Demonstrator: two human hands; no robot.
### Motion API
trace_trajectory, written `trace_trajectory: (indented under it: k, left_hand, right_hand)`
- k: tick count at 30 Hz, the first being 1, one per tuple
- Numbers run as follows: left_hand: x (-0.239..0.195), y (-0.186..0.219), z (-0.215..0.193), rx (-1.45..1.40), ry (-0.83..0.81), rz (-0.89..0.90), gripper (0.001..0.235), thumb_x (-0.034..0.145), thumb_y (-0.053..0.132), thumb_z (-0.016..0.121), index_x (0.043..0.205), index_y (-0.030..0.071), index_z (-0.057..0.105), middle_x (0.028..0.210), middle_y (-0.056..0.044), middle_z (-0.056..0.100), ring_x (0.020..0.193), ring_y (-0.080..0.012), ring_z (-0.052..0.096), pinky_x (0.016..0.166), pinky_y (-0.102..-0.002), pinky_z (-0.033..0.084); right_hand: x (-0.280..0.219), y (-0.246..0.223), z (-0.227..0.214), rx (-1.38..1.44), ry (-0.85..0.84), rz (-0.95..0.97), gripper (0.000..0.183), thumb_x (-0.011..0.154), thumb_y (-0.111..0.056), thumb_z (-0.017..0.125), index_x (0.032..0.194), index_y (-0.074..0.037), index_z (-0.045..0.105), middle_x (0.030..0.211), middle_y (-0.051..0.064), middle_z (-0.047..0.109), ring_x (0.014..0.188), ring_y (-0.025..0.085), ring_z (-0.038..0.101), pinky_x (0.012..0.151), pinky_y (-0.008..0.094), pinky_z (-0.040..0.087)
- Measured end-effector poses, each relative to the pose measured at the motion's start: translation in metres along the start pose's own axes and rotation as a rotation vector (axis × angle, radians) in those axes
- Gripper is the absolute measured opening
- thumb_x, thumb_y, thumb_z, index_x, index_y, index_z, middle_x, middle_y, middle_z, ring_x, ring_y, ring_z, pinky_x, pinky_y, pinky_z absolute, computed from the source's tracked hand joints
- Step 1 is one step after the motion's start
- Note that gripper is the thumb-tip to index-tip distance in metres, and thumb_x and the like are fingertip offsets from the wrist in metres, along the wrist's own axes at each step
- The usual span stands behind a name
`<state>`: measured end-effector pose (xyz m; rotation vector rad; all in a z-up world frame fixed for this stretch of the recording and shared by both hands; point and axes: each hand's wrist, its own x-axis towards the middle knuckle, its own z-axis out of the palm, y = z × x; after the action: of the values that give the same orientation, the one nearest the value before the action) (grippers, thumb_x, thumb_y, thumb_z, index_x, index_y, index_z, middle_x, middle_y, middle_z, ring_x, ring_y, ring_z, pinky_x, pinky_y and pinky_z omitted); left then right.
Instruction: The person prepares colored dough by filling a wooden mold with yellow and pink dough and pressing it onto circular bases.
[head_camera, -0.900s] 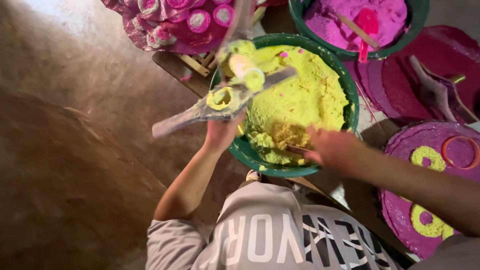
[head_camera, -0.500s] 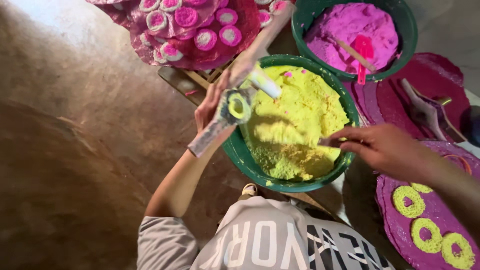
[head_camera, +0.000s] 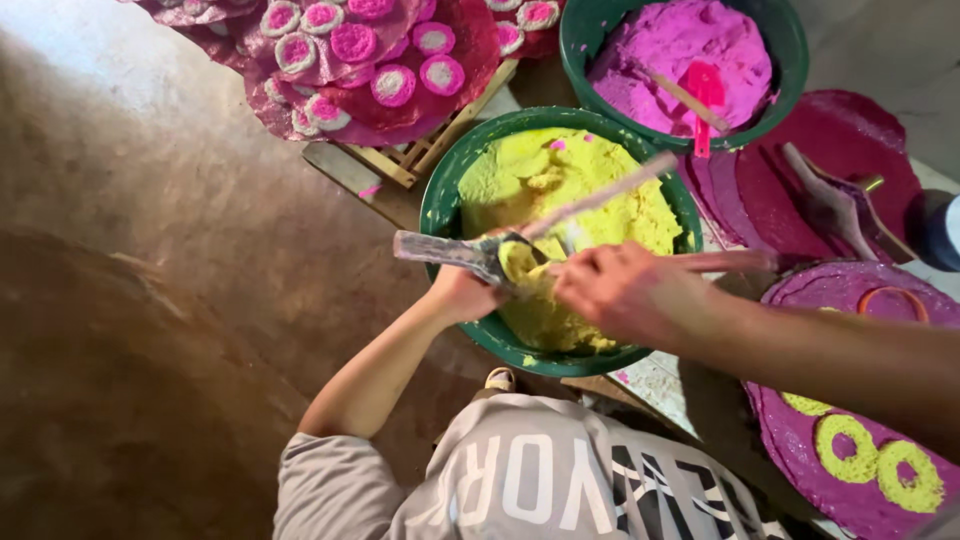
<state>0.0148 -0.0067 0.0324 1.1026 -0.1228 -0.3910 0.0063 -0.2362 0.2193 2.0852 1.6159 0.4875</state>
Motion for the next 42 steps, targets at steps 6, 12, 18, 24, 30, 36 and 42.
trace_trajectory:
  k: [6, 12, 18, 24, 30, 36, 42]
  left_hand:
    - [0.005, 0.040, -0.020, 0.795, 0.475, 0.403, 0.057, 0.089, 0.016, 0.075, 0.142, 0.006, 0.055, 0.128, -0.008, 0.069, 0.117, -0.0223, 0.069, 0.102, -0.036, 0.055]
    - [0.029, 0.048, 0.006, 1.490, 0.775, 0.642, 0.061, 0.080, 0.019, 0.078, 0.137, 0.005, 0.060, 0.156, -0.019, 0.046, 0.131, -0.0388, 0.056, 0.104, -0.044, 0.051]
    - [0.030, 0.072, 0.006, 1.479, 0.682, 0.477, 0.052, 0.074, 0.026, 0.077, 0.124, 0.016, 0.067, 0.160, -0.025, 0.033, 0.128, -0.0441, 0.049, 0.099, -0.050, 0.050]
    - [0.044, 0.063, 0.014, 1.565, 0.686, 0.391, 0.057, 0.085, 0.029, 0.071, 0.138, 0.013, 0.056, 0.163, -0.022, 0.034, 0.131, -0.0387, 0.051, 0.093, -0.049, 0.053]
    - [0.035, 0.069, 0.004, 1.471, 0.634, 0.206, 0.080, 0.091, 0.036, 0.070, 0.160, 0.010, 0.037, 0.130, -0.008, 0.063, 0.110, -0.0242, 0.064, 0.079, -0.038, 0.058]
    - [0.019, 0.058, 0.029, 1.456, 0.364, 0.436, 0.086, 0.082, 0.036, 0.082, 0.155, 0.012, 0.044, 0.129, -0.012, 0.063, 0.115, -0.0268, 0.064, 0.094, -0.040, 0.056]
    - [0.003, 0.016, 0.007, 1.169, 0.143, 0.268, 0.084, 0.076, 0.030, 0.082, 0.151, 0.016, 0.048, 0.148, -0.011, 0.057, 0.132, -0.0281, 0.058, 0.113, -0.044, 0.044]
  right_hand:
    - [-0.047, 0.017, -0.021, 0.583, -0.271, 0.784, 0.036, 0.094, -0.008, 0.056, 0.130, -0.007, 0.061, 0.111, 0.011, 0.072, 0.086, 0.029, 0.072, 0.070, 0.044, 0.057]
    - [-0.001, -0.054, 0.058, 1.226, 0.295, 0.837, 0.049, 0.097, 0.000, 0.059, 0.145, -0.005, 0.054, 0.120, 0.019, 0.073, 0.109, 0.029, 0.074, 0.092, 0.034, 0.057]
    - [-0.033, -0.045, 0.088, 1.406, 0.248, 0.890, 0.039, 0.100, -0.002, 0.062, 0.138, -0.002, 0.059, 0.119, 0.019, 0.077, 0.108, 0.025, 0.075, 0.092, 0.032, 0.056]
    - [-0.008, -0.055, 0.101, 1.281, 0.342, 0.891, 0.044, 0.097, -0.004, 0.060, 0.141, 0.001, 0.056, 0.117, 0.019, 0.073, 0.106, 0.022, 0.074, 0.087, 0.032, 0.058]
    - [-0.036, 0.003, 0.059, 1.048, -0.224, 0.906, 0.041, 0.099, -0.032, 0.060, 0.140, -0.029, 0.063, 0.096, 0.014, 0.078, 0.077, 0.026, 0.076, 0.074, 0.037, 0.059]
    - [0.012, 0.053, 0.019, 0.671, -0.534, 0.590, 0.036, 0.096, -0.037, 0.057, 0.130, -0.037, 0.066, 0.089, 0.011, 0.072, 0.077, 0.032, 0.071, 0.064, 0.049, 0.054]
    - [0.027, 0.004, 0.007, 0.150, -0.178, 0.040, 0.027, 0.086, -0.018, 0.058, 0.109, -0.005, 0.064, 0.090, 0.006, 0.067, 0.074, 0.021, 0.069, 0.058, 0.035, 0.054]
